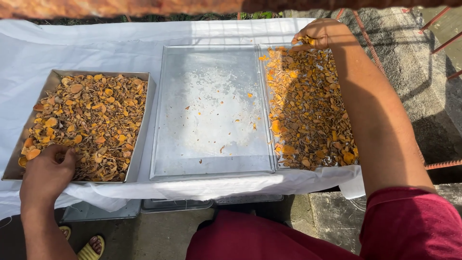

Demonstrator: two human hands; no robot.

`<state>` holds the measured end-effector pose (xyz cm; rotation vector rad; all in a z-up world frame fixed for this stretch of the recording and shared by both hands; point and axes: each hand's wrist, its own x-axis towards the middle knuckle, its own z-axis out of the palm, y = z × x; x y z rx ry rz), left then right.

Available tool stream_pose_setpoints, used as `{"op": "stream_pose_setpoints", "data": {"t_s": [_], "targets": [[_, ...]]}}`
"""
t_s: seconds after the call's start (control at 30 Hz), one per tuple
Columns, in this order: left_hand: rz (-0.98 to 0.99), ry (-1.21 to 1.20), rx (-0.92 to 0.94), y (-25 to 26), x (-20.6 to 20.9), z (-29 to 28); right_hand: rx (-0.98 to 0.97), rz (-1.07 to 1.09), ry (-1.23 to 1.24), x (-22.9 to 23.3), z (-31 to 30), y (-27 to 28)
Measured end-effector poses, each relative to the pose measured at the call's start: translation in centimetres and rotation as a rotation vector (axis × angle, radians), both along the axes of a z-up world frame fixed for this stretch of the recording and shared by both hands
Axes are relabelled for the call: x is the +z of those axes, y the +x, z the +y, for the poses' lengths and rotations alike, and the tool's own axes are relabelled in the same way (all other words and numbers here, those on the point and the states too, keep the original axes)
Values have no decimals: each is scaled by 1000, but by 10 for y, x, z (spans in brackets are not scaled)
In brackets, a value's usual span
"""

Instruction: Spreading and leveling sliced turmeric on metal trays to prepare them for drying.

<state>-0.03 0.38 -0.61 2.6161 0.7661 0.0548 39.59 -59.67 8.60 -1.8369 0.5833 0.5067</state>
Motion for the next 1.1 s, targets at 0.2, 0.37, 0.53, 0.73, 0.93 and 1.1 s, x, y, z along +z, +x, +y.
{"op": "stream_pose_setpoints", "data": {"t_s": [0.2, 0.37, 0.53, 0.73, 0.93, 1.1], "targets": [[40, -10, 39, -1, 11, -10, 391, -55, -206, -27, -52, 53], [37, -12, 32, 1, 2, -2, 93, -22, 30, -12, -66, 71], [42, -15, 29, 2, 6, -5, -270, 30, 332, -53, -117, 81], [31, -13, 35, 2, 10, -8, 59, 64, 51, -57, -154, 80], [53, -125, 29, 10, 31, -25, 265, 65, -217, -34, -147, 52], [137, -113, 24, 20, 24, -20, 368, -92, -582, -4, -125, 1]]}}
